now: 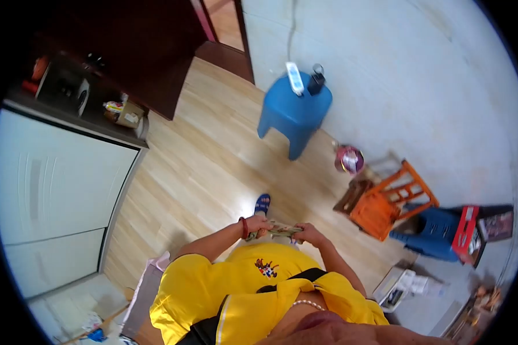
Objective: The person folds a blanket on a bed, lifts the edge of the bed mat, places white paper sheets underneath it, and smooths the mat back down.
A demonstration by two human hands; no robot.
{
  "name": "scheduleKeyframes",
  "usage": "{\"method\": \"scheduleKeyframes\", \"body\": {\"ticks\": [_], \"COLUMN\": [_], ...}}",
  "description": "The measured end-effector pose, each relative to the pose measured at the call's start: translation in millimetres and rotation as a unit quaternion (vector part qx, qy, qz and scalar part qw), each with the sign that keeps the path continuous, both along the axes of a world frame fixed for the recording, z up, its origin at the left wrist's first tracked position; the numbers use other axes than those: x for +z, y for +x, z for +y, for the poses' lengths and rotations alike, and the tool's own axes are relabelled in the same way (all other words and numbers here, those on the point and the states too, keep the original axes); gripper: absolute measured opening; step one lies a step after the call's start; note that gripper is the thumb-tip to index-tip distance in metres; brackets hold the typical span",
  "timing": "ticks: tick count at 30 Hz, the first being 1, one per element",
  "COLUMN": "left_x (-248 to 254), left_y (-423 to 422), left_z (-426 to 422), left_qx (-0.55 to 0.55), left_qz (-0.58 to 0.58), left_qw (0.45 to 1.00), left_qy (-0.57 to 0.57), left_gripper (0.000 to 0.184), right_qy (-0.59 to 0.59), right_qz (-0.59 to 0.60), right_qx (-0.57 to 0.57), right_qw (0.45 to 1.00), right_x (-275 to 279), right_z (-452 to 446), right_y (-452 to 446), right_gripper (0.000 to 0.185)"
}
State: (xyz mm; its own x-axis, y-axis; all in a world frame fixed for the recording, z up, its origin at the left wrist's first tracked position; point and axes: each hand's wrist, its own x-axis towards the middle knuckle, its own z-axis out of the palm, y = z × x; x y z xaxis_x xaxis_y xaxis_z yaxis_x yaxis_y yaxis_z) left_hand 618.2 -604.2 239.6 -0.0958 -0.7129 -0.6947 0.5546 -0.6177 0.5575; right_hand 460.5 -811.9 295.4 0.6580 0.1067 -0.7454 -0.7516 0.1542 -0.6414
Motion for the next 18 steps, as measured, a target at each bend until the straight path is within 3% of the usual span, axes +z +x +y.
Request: {"method": "scheduleKeyframes", "body": {"ticks": [3, 8, 9, 10, 13, 18], "left_x": [21.9, 35.0, 52.1, 46.5, 33.1, 33.9], "left_y": [35.9, 66.1, 73.2, 74.1, 71.2, 68.9], "left_z": [17.3, 42.1, 45.0, 50.7, 61.1, 59.2], "left_qx": [0.083, 0.074, 0.091, 0.113, 0.117, 0.145], "left_qz": [0.075, -0.106, -0.022, -0.023, -0.032, -0.031], "left_qw": [0.994, 0.992, 0.995, 0.993, 0.992, 0.988], "left_qy": [-0.001, 0.002, 0.027, 0.030, 0.031, 0.037], "left_gripper": [0.025, 0.014, 0.014, 0.014, 0.014, 0.013], "right_qy": [0.001, 0.084, 0.106, 0.129, 0.126, 0.074], "right_qz": [-0.002, 0.029, 0.010, -0.008, 0.022, 0.011], "right_qx": [-0.026, -0.090, -0.121, -0.151, -0.149, -0.050], "right_qw": [1.000, 0.992, 0.987, 0.980, 0.980, 0.996], "right_x": [10.5, 7.9, 5.9, 4.2, -3.6, 13.2], "right_z": [13.7, 29.8, 27.0, 25.2, 23.5, 16.3], "right_y": [50.2, 94.9, 100.2, 105.3, 111.7, 120.1], "right_gripper": [0.024, 0.030, 0.031, 0.031, 0.029, 0.023]}}
